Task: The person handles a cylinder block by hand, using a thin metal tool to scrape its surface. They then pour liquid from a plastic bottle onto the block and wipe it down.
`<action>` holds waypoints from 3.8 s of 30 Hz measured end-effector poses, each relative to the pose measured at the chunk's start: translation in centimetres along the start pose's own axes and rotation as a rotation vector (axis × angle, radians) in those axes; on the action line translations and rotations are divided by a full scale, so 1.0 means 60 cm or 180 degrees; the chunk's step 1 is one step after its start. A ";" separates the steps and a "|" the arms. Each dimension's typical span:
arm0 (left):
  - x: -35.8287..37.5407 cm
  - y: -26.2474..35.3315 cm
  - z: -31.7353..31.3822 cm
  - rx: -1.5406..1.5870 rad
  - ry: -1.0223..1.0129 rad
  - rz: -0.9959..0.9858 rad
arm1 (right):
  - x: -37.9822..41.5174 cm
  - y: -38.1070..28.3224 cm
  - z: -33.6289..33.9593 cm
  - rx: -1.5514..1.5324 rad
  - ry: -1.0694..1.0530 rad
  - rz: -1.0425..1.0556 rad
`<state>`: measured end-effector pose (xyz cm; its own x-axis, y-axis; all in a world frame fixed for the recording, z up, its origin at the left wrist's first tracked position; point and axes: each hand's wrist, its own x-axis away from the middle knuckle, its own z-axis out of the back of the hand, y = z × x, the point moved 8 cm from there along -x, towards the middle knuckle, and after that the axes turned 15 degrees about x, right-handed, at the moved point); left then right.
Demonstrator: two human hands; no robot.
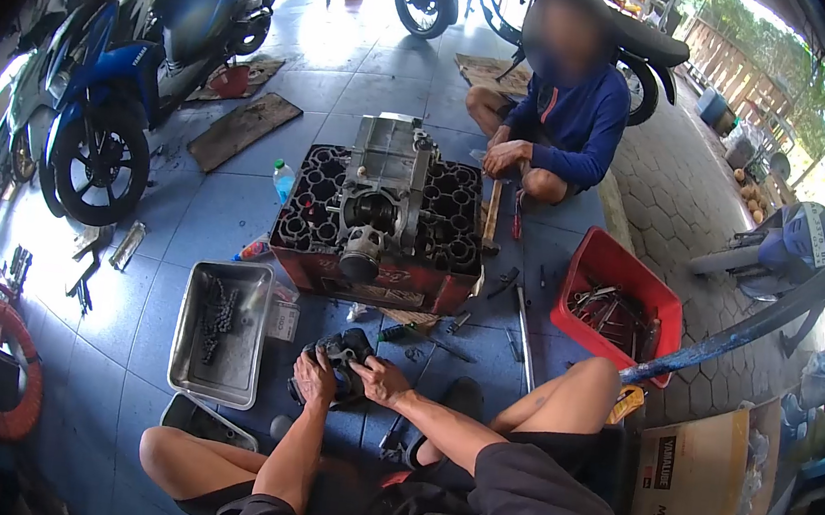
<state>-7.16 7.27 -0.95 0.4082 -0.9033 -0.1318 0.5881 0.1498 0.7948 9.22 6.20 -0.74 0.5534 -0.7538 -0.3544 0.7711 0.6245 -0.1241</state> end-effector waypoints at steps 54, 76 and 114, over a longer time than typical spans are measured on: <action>-0.004 -0.016 0.011 0.0119 0.0333 0.0187 | 0.022 -0.016 0.031 -0.0323 -0.0043 -0.0121; 0.034 -0.039 0.023 0.0040 0.1013 0.1128 | 0.004 0.029 0.005 -0.0810 -0.0083 -0.0617; 0.022 -0.130 0.056 0.0021 0.0628 0.1412 | 0.037 0.039 0.014 -0.0690 0.0275 -0.0928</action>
<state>-13.57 3.58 -5.31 0.7437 -0.6592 0.1113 0.3232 0.5003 0.8033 12.51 5.81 -1.01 0.2846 -0.8921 -0.3510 0.8028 0.4219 -0.4214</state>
